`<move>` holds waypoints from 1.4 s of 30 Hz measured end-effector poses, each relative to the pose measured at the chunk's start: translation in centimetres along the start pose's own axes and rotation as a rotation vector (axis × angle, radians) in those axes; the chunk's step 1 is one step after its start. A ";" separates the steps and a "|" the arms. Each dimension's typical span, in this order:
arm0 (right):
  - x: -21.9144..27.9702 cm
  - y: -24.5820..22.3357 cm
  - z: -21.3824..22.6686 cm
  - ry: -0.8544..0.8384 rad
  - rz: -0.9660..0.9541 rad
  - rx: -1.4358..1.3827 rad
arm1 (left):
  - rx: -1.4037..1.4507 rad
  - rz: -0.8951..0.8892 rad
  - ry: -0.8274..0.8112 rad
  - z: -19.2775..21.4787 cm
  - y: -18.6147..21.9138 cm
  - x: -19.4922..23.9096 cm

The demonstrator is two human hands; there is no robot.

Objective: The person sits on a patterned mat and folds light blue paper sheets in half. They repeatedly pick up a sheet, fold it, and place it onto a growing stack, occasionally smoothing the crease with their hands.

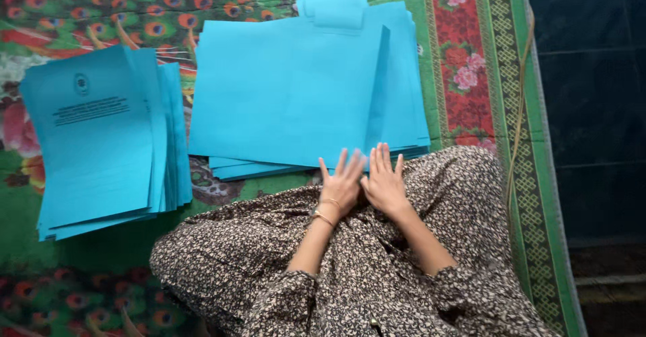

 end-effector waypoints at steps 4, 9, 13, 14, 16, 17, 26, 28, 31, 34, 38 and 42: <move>-2.0 1.4 0.0 0.015 0.101 0.074 | 0.058 0.044 -0.020 -0.8 1.2 0.1; -10.1 3.0 -0.2 0.212 0.142 -0.001 | 0.067 0.044 -0.040 -1.5 0.9 0.3; -20.1 5.0 -1.4 0.196 0.113 -0.008 | 0.063 0.049 -0.006 -0.7 1.1 0.2; -22.4 5.5 -1.4 0.171 0.083 -0.026 | 0.084 0.049 0.005 -0.7 1.1 0.2; -26.4 6.1 -1.0 0.153 0.058 -0.057 | 0.091 0.047 0.014 -0.7 1.2 0.1; -28.2 6.5 -0.8 0.140 0.031 -0.043 | 0.113 0.057 0.015 -0.6 1.2 0.1; -36.1 7.5 4.2 0.192 -0.022 0.094 | 0.237 0.126 -0.035 0.8 1.7 -0.7; -34.9 6.8 6.5 0.234 0.013 0.100 | 0.248 0.143 -0.042 2.0 1.5 -0.8; -32.3 6.6 9.5 0.117 -0.028 0.063 | 0.332 0.188 -0.244 3.5 1.7 -1.1; -30.0 7.7 9.4 0.006 -0.093 0.021 | 0.396 0.233 -0.335 4.4 1.9 -0.5; -27.5 10.3 7.1 0.201 -0.075 0.017 | 0.293 0.446 -0.334 4.2 -0.2 1.1; -21.9 10.7 7.0 0.064 -0.118 0.040 | 0.241 0.513 -0.561 4.6 -2.6 2.4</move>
Point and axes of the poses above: each hand's wrist, its own x-axis away from the middle knuckle, its own z-axis out of the back of the hand, y = z × x, the point moved 5 cm from there along -x, towards the middle knuckle, and after that the axes turned 11 degrees about -z, right-handed, at the moved point
